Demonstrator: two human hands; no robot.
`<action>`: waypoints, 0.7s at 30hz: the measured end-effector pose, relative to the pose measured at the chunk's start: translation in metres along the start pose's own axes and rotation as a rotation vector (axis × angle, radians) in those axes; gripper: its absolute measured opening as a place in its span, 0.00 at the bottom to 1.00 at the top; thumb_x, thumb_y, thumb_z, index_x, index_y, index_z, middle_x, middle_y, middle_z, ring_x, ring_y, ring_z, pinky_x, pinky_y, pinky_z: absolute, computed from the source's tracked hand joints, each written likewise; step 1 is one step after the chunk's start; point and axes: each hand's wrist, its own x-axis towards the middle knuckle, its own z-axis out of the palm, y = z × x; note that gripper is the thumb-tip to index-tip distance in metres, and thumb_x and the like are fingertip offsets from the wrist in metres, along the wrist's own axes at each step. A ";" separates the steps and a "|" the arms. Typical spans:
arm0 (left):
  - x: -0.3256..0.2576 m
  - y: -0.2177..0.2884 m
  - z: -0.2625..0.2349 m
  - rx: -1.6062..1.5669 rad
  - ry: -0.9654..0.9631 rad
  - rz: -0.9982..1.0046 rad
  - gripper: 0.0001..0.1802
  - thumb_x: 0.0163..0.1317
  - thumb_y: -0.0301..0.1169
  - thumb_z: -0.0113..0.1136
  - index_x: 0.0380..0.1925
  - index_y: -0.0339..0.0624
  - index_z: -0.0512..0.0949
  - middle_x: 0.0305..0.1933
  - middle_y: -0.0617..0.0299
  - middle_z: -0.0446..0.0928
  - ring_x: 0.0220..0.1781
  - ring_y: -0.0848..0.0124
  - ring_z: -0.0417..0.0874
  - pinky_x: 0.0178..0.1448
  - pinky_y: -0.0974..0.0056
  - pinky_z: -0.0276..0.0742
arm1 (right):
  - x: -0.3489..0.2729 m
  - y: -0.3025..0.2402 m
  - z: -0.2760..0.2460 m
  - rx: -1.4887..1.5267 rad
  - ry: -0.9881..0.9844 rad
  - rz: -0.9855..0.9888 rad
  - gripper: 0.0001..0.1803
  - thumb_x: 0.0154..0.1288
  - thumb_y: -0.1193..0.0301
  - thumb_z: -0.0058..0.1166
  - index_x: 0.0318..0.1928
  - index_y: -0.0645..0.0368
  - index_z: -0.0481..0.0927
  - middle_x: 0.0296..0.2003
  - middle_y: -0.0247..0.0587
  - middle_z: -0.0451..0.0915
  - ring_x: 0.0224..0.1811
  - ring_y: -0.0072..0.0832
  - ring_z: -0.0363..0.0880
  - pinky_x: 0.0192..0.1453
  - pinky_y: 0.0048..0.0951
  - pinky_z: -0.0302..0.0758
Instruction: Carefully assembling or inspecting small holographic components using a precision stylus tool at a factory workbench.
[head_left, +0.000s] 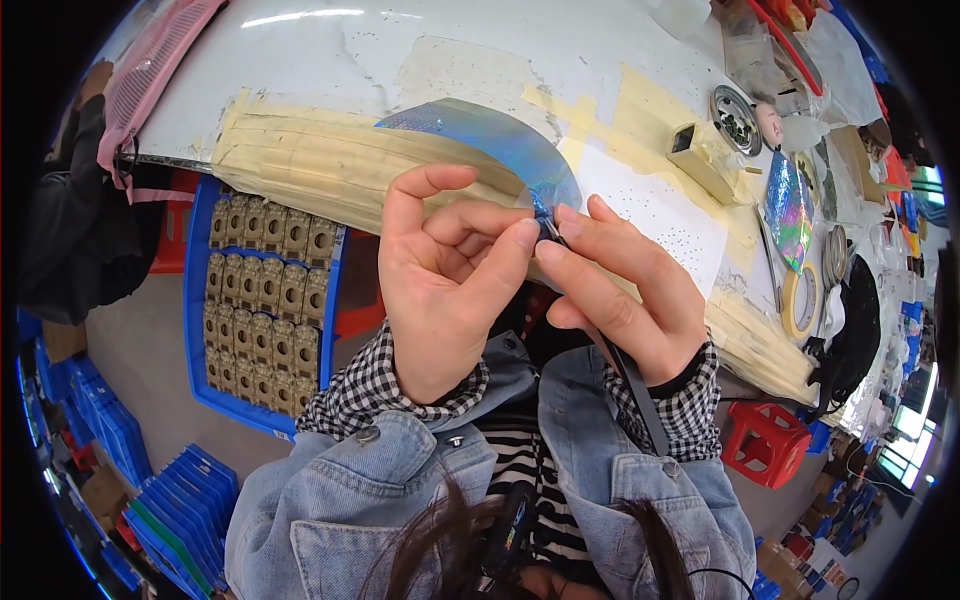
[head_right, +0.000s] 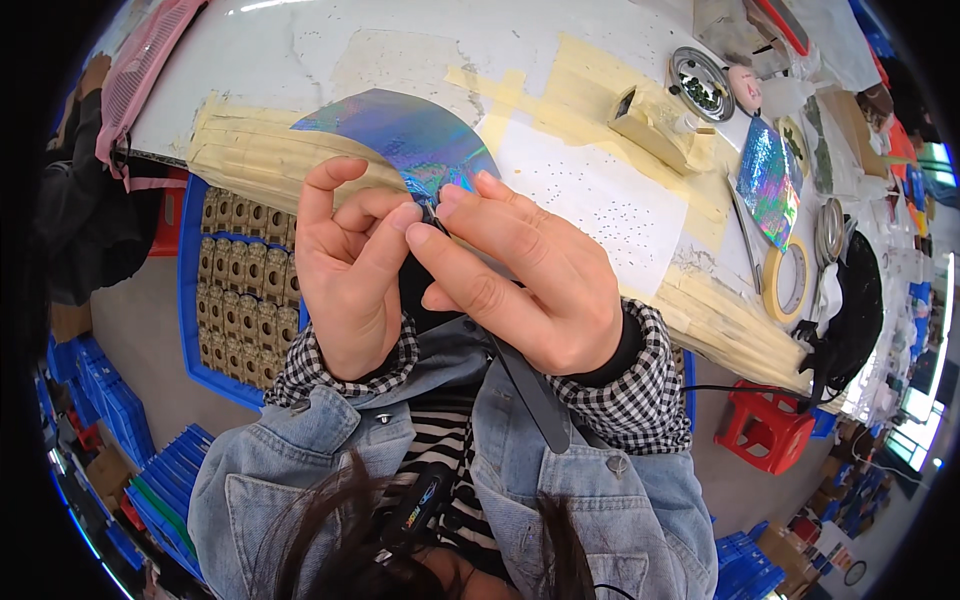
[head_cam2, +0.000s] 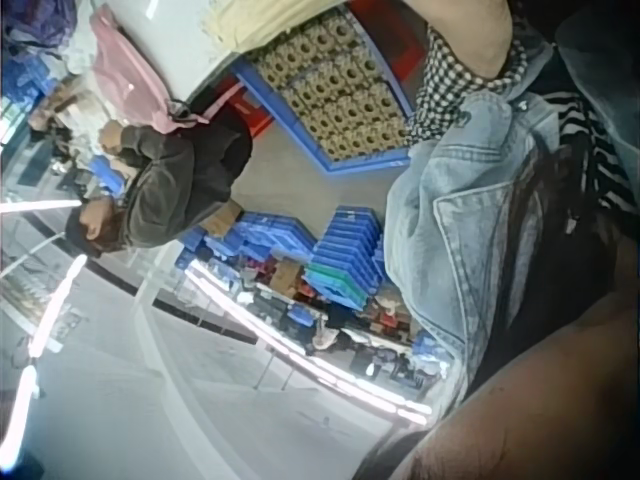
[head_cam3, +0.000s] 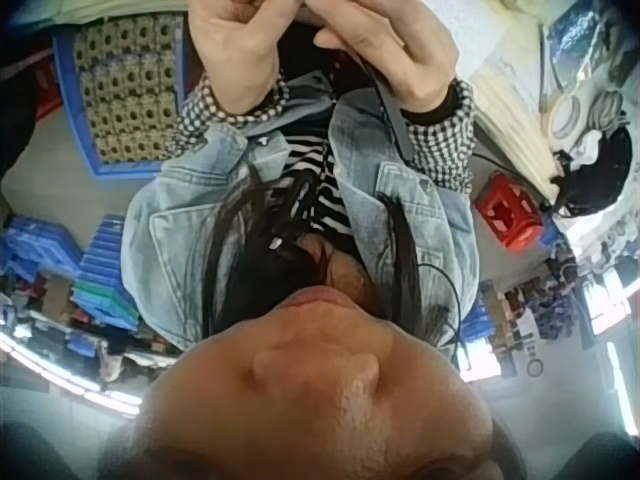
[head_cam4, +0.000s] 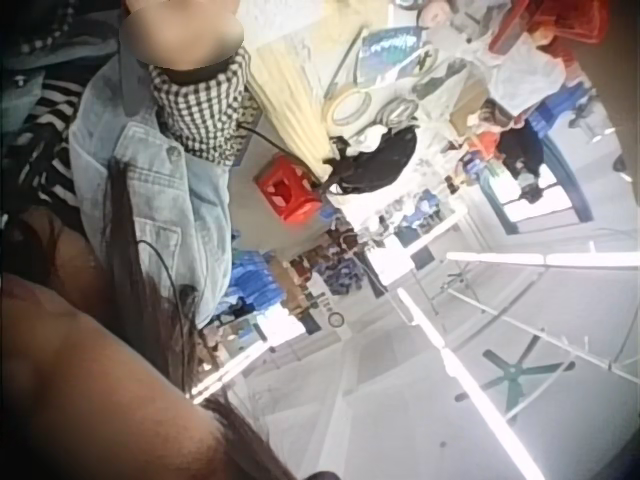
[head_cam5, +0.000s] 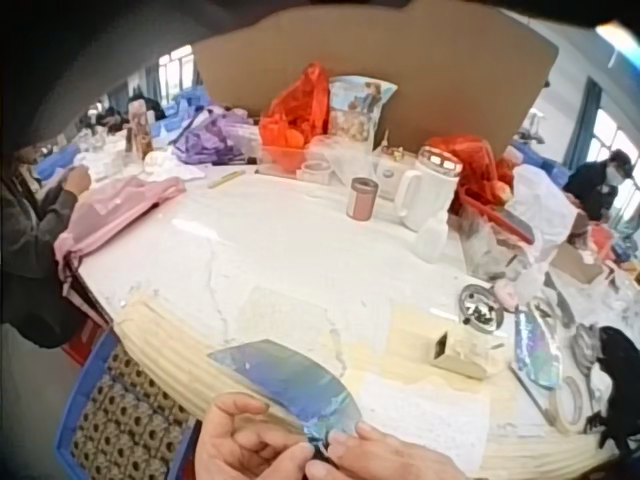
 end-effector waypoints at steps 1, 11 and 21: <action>0.000 0.000 0.000 -0.004 0.003 0.000 0.27 0.59 0.13 0.57 0.55 0.35 0.58 0.40 0.51 0.81 0.45 0.71 0.83 0.49 0.70 0.79 | 0.000 0.000 0.000 -0.005 0.000 -0.004 0.20 0.50 0.70 0.66 0.45 0.64 0.82 0.39 0.48 0.78 0.39 0.40 0.84 0.49 0.42 0.82; 0.000 -0.001 0.000 0.007 0.012 -0.004 0.27 0.59 0.13 0.57 0.55 0.35 0.58 0.39 0.51 0.81 0.44 0.71 0.83 0.49 0.69 0.79 | 0.000 0.001 0.000 -0.013 -0.002 -0.009 0.20 0.51 0.69 0.66 0.45 0.64 0.82 0.39 0.48 0.79 0.39 0.40 0.84 0.49 0.42 0.83; -0.002 -0.001 0.000 0.012 0.021 0.001 0.27 0.59 0.14 0.57 0.56 0.36 0.58 0.39 0.53 0.81 0.43 0.73 0.82 0.48 0.71 0.79 | 0.002 0.000 0.000 -0.023 -0.014 -0.010 0.19 0.52 0.69 0.66 0.45 0.64 0.83 0.40 0.48 0.79 0.40 0.39 0.84 0.49 0.42 0.83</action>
